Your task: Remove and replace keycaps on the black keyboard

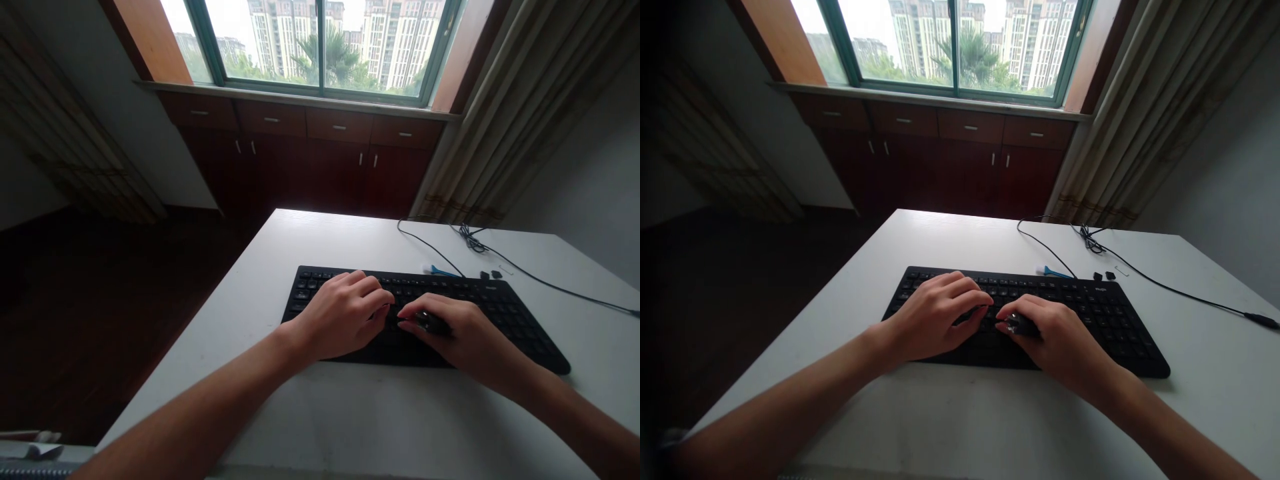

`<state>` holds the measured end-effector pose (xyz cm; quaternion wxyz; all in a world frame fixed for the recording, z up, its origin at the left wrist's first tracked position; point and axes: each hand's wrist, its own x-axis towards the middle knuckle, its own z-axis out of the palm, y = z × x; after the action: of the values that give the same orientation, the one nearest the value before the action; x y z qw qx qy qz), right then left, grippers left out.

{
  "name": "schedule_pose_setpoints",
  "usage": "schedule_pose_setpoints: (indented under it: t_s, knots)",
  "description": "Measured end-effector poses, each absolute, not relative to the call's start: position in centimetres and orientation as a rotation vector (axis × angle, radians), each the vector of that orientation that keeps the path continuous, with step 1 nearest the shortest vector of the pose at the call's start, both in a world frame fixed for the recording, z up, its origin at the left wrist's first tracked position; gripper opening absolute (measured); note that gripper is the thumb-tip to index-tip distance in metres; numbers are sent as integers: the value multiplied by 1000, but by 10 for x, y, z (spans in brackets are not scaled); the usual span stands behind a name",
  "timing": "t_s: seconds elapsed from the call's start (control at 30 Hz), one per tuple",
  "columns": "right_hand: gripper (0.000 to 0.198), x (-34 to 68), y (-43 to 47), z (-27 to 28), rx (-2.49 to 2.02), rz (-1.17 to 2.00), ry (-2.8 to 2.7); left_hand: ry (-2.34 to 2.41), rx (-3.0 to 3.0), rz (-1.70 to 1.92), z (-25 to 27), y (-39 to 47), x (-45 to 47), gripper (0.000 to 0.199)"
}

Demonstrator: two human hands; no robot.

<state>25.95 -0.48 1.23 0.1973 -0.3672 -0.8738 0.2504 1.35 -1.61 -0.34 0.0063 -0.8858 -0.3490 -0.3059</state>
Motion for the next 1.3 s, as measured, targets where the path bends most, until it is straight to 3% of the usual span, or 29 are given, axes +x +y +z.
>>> schedule_pose_setpoints:
  t_s: [0.17, 0.43, 1.1, 1.3]
  knots:
    - [23, 255, -3, 16, -1017, 796, -2485, -1095, -2764, -905, -2, -16, 13, 17]
    - [30, 263, -8, 5, -941, 576, -2564, -1092, -2756, -842, -1, -16, 12, 20]
    - [31, 265, -13, 1, -875, 420, -2608, -1111, -2730, -805, -2, -15, 11, 21]
    - [34, 266, -17, 4, -709, 179, -2622, -1097, -2732, -819, -2, -15, 12, 22]
